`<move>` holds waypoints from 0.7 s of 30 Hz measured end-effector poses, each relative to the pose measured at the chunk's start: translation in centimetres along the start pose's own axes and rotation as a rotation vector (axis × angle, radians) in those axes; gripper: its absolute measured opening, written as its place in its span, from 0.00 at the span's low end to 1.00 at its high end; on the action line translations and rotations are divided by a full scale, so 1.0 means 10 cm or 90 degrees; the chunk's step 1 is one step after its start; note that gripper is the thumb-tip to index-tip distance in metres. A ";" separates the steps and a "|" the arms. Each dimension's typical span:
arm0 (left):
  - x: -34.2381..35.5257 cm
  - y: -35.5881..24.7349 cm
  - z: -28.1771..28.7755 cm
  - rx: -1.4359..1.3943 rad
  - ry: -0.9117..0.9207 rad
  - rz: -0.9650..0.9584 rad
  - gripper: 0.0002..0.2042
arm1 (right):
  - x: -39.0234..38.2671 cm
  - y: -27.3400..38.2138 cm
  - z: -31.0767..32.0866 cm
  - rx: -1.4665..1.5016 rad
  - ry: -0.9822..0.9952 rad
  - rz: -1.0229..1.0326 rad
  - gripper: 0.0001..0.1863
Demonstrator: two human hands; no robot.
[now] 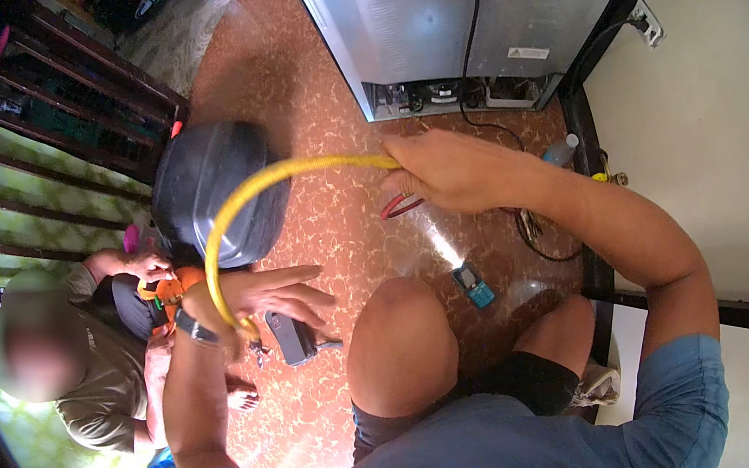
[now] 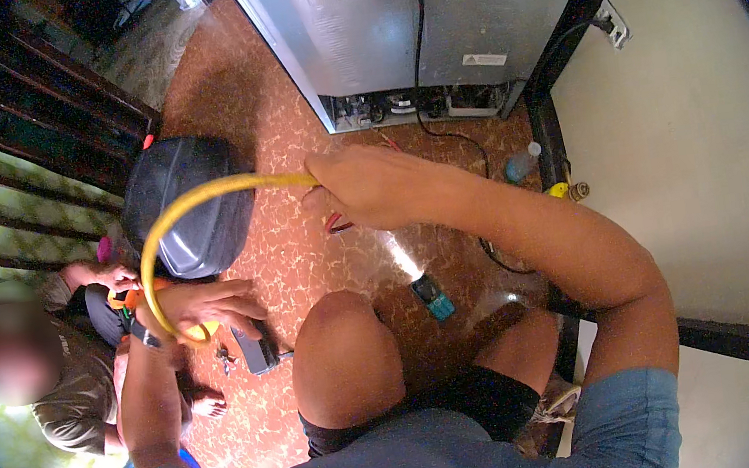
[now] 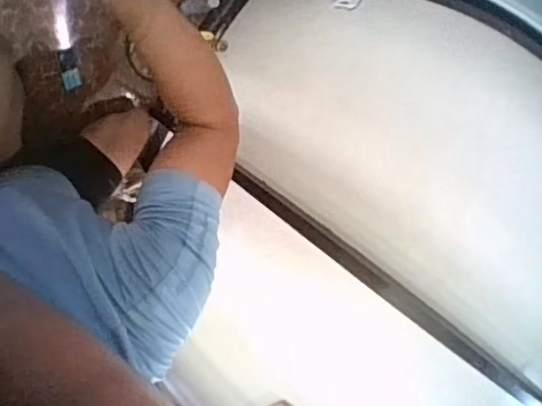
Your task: The person works on the rear compressor area of a refrigerator, using a mobile phone flashlight, handling a refrigerant tank, and connecting hoses to a manifold gauge set.
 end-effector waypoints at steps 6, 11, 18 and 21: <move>0.22 -0.56 0.22 -0.256 -0.286 0.042 0.55 | -0.08 -0.07 -0.38 -0.116 0.081 0.062 0.14; 1.01 -0.38 0.09 0.270 -0.509 0.300 0.19 | 0.17 -0.06 -0.34 -0.039 0.080 0.104 0.16; 0.29 -0.44 0.08 0.608 -0.568 0.426 0.16 | -0.01 -0.41 -0.75 0.117 -0.007 0.107 0.16; 0.58 -0.60 0.07 0.483 -0.776 0.110 0.17 | 0.13 -0.40 -0.94 0.059 -0.006 0.058 0.15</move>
Point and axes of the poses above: each hand's wrist, its own x-axis towards the middle knuckle, its own z-axis out of the back of the hand, y = z × x, the point moved 6 cm from there along x, towards the middle knuckle, and after that the axes turned 9 degrees about z, right-handed, at the moved point
